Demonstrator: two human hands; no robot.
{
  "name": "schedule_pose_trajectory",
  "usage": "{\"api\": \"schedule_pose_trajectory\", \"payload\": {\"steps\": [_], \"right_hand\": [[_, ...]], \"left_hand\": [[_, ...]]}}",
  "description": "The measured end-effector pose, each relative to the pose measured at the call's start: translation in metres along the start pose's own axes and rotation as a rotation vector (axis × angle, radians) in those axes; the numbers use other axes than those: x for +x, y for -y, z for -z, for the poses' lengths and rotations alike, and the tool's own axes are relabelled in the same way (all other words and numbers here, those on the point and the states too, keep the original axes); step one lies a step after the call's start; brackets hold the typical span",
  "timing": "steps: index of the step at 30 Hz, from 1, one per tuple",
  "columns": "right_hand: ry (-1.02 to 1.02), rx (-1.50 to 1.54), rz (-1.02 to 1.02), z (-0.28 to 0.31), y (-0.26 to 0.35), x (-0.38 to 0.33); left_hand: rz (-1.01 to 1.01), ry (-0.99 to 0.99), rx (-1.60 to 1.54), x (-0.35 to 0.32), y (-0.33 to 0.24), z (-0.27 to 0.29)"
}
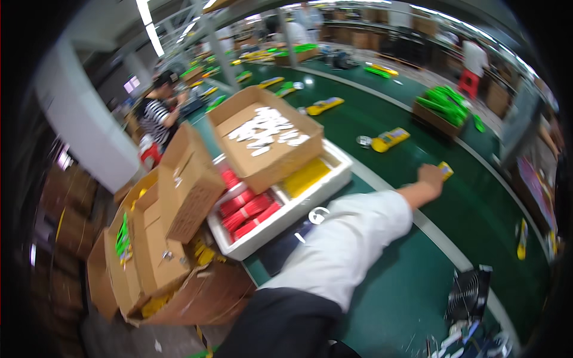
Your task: The person assembles flashlights on a production line by soldering wires and electronic components into flashlight casings with a soldering iron, fitting the parts together, and placing the assembled flashlights onto the conveyor belt.
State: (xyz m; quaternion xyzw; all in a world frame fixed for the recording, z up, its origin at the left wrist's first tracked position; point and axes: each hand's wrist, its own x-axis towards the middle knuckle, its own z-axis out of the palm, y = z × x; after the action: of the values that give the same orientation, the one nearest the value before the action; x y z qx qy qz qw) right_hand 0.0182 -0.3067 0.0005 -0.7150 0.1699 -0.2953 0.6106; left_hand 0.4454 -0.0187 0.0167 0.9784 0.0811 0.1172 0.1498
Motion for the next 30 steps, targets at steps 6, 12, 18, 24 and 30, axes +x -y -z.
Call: {"api": "schedule_pose_trajectory", "payload": {"steps": [6, 12, 18, 24, 30], "right_hand": [[-0.066, -0.158, 0.153, -0.006, 0.001, 0.017], [0.068, -0.032, 0.206, -0.041, -0.011, 0.033], [0.197, 0.009, 0.247, -0.065, -0.014, 0.028], [0.335, 0.013, 0.241, -0.095, -0.003, -0.018], [0.406, -0.023, 0.258, -0.122, 0.011, -0.062]], "left_hand": [[0.044, -0.067, -0.087, 0.024, 0.022, -0.022], [-0.209, 0.056, -0.083, -0.099, 0.057, 0.105], [-0.495, -0.243, -0.291, -0.322, 0.130, 0.267], [0.454, -0.792, 0.241, -0.558, 0.374, 0.391], [1.108, 0.065, 0.585, -0.727, 0.514, 0.400]]}}
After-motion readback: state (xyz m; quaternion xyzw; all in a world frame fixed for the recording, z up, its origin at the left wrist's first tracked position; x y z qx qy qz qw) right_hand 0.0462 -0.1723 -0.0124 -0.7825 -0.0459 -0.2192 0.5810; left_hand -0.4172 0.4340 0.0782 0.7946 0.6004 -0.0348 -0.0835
